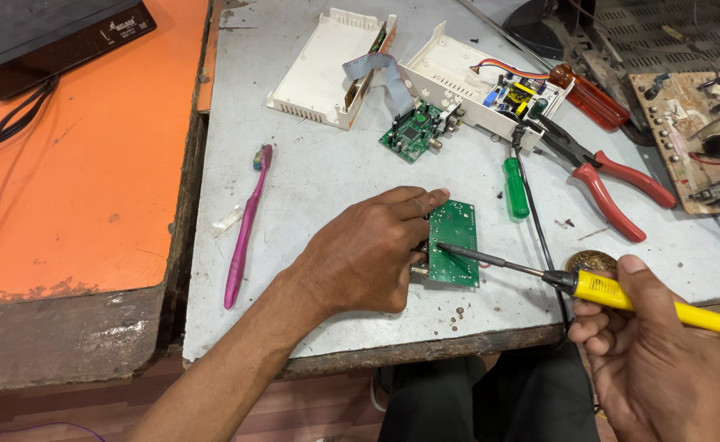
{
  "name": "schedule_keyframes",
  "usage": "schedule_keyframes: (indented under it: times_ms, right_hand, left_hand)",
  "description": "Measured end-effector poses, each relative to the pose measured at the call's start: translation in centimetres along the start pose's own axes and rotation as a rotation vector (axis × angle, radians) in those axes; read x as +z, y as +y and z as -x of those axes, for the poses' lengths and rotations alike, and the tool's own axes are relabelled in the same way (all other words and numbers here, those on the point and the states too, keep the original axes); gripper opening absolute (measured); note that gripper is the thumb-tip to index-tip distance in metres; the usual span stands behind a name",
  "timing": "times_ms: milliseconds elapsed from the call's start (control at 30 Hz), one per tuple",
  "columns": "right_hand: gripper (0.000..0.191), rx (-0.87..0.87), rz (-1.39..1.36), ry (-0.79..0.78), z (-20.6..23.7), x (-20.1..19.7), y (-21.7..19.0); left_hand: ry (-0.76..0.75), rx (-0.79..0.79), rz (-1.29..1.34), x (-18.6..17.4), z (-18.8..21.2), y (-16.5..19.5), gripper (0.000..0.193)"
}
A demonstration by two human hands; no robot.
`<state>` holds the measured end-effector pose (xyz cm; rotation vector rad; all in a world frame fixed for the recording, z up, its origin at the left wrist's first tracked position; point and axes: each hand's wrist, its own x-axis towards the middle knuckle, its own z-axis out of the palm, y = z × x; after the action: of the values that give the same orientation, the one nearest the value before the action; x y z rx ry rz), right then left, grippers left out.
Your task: The person uses a soldering iron to apply solder to multiple points on a green circuit board. They hold the board with one hand and the soldering iron with the other, moving between different connection points on the board.
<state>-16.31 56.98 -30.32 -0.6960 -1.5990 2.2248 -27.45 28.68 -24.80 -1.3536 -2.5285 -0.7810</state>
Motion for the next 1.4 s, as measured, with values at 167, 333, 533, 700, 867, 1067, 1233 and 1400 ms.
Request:
schedule_keyframes:
  times_ms: [167,333,533,700,867,1067,1233,1400]
  right_hand:
    - [0.030,0.013,-0.002,-0.033,-0.4,-0.7,0.6]
    - [0.030,-0.037,0.046,-0.032,0.2,-0.6,0.6]
    - [0.033,-0.187,0.383,0.052,2.0,-0.3,-2.5]
    - [0.029,-0.290,0.526,-0.041,4.7,0.2,-6.2]
    - [0.028,-0.353,0.727,-0.026,7.5,0.8,-9.4]
    - [0.022,-0.490,0.805,-0.194,9.8,0.0,-12.5]
    - [0.020,-0.502,0.755,-0.192,11.1,0.3,-13.2]
    - [0.021,-0.456,0.701,-0.087,12.0,0.8,-14.2]
  left_hand:
    - [-0.003,-0.003,0.009,0.6,0.0,-0.1,0.006]
    - [0.002,-0.001,0.005,1.2,0.2,0.0,0.007]
    - [0.016,0.013,0.008,1.4,-0.5,1.4,0.007]
    - [0.011,0.009,0.016,0.3,-0.7,3.4,0.004]
    - [0.003,-0.010,0.017,-0.9,-0.9,5.5,0.008]
    - [0.027,0.002,-0.022,-2.8,-1.3,7.8,0.018]
    - [-0.008,-0.063,0.098,-5.5,-0.6,8.7,0.013]
    - [-0.004,-0.093,0.109,-7.2,-0.9,9.6,0.012]
